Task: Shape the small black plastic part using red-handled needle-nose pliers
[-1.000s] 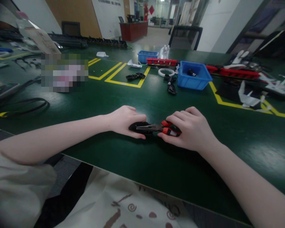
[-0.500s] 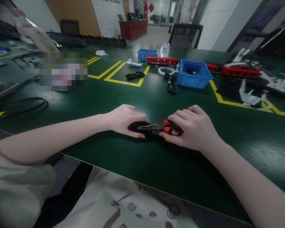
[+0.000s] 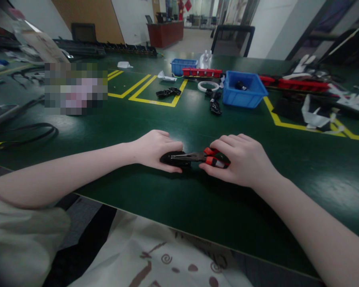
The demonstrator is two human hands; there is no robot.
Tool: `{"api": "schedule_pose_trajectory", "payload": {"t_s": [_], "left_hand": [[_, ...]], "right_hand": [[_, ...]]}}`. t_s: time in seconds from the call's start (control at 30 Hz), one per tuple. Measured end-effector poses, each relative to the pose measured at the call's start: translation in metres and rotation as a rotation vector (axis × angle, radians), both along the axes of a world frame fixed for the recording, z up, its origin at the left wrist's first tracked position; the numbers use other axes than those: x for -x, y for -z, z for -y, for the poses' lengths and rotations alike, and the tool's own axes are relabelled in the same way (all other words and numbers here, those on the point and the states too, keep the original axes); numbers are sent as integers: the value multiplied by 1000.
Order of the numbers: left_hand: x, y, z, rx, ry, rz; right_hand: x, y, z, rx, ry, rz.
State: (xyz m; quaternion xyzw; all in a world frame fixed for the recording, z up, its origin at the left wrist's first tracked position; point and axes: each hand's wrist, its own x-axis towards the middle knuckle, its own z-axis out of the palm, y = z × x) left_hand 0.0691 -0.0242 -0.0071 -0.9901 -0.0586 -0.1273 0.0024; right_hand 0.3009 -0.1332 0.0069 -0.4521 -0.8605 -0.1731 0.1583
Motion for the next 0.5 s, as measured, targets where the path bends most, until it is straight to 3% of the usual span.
{"api": "schedule_pose_trajectory", "payload": {"t_s": [0.5], "left_hand": [[0, 2, -1, -8, -7, 10]], "right_hand": [[0, 1, 0, 38, 17, 15]]}}
